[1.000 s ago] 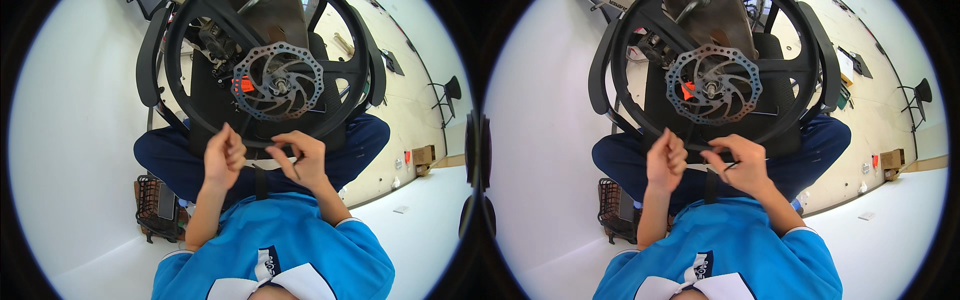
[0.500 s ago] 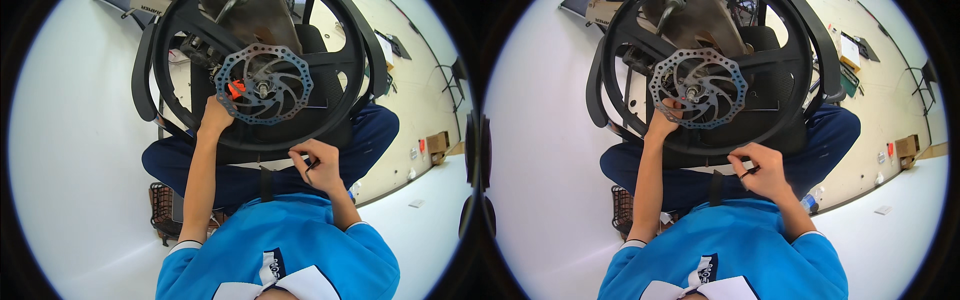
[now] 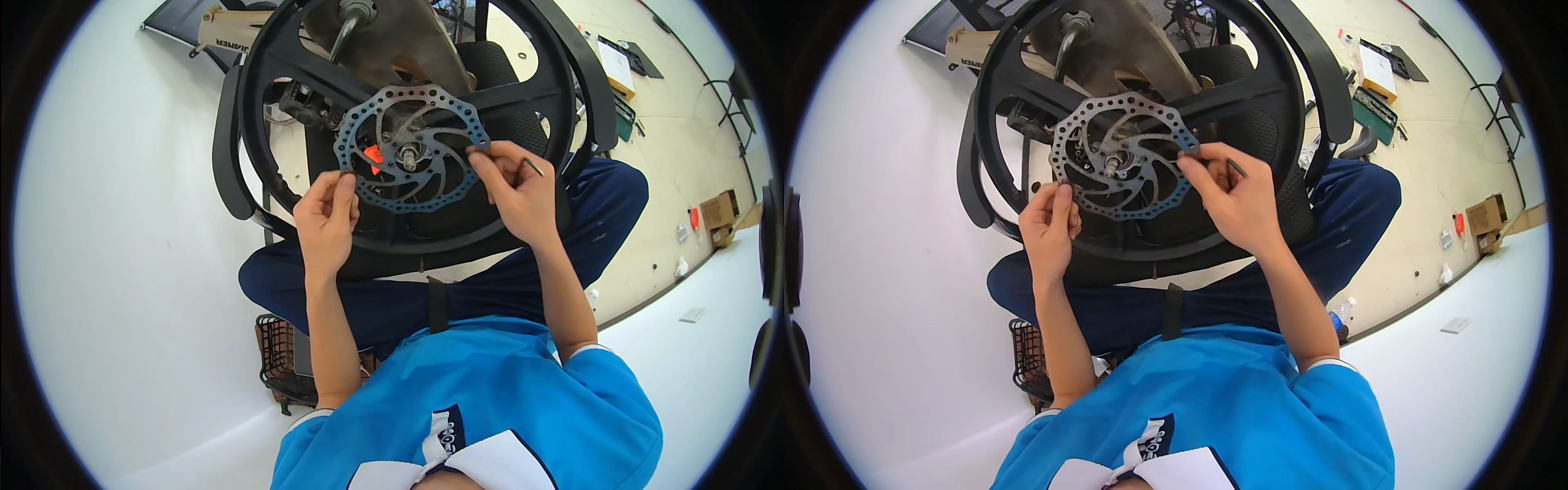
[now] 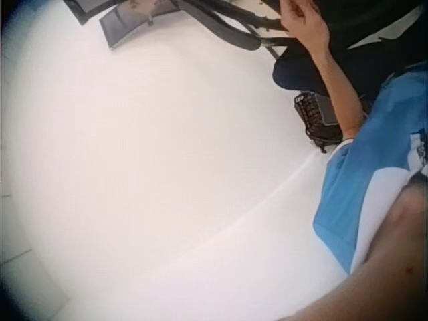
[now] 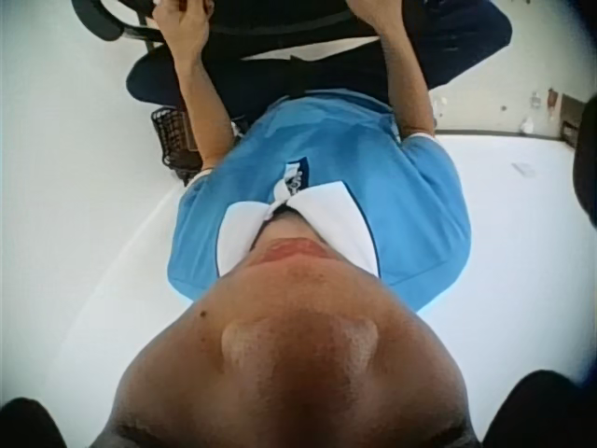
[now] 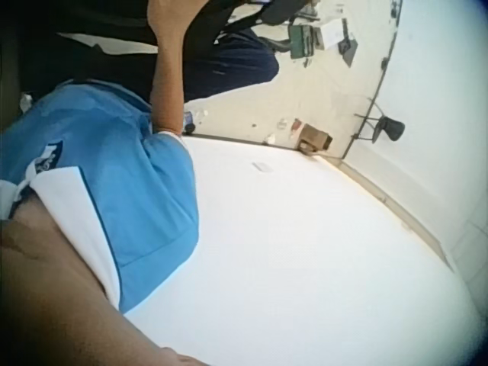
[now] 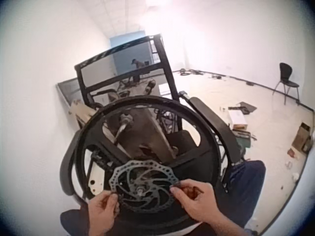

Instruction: The person sits on the floor and installs a brake rotor onto a bicycle wheel hub using an Allen key. They place the rotor, insert bolts, and tighten them in sequence.

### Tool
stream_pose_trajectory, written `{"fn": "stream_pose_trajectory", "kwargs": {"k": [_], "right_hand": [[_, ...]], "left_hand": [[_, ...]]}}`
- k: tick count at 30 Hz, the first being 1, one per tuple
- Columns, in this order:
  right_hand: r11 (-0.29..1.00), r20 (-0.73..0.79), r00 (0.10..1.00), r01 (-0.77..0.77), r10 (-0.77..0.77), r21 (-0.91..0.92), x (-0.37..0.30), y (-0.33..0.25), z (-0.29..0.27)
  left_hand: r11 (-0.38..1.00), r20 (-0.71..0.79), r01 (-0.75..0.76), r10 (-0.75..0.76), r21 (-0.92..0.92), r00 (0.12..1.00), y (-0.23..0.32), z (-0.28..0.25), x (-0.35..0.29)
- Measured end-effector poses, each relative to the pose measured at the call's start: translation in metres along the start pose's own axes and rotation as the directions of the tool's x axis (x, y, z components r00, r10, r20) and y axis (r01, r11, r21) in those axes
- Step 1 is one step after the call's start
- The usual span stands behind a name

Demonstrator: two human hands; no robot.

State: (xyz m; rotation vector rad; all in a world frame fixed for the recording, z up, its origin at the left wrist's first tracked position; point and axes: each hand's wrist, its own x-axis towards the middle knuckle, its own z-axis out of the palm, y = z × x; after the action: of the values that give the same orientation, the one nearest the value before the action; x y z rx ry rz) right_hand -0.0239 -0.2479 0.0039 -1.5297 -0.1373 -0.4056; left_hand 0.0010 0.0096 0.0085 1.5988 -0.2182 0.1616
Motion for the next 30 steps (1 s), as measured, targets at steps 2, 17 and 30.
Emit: {"fn": "stream_pose_trajectory", "kwargs": {"k": [2, 17, 30], "right_hand": [[1.000, -0.007, 1.000, 0.003, -0.003, 0.030, 0.006, -0.013, 0.004], [0.820, 0.184, 0.805, 0.521, -0.564, 0.236, 0.003, -0.089, -0.014], [0.929, 0.060, 0.928, 0.370, -0.368, -0.011, 0.028, -0.025, 0.015]], "left_hand": [[0.997, -0.017, -0.056, 0.055, -0.045, 0.998, 0.008, 0.002, 0.001], [0.752, 0.102, -0.495, 0.587, -0.435, 0.803, 0.088, 0.001, -0.014], [0.873, -0.103, -0.298, 0.281, -0.386, 0.954, 0.041, 0.035, 0.022]]}}
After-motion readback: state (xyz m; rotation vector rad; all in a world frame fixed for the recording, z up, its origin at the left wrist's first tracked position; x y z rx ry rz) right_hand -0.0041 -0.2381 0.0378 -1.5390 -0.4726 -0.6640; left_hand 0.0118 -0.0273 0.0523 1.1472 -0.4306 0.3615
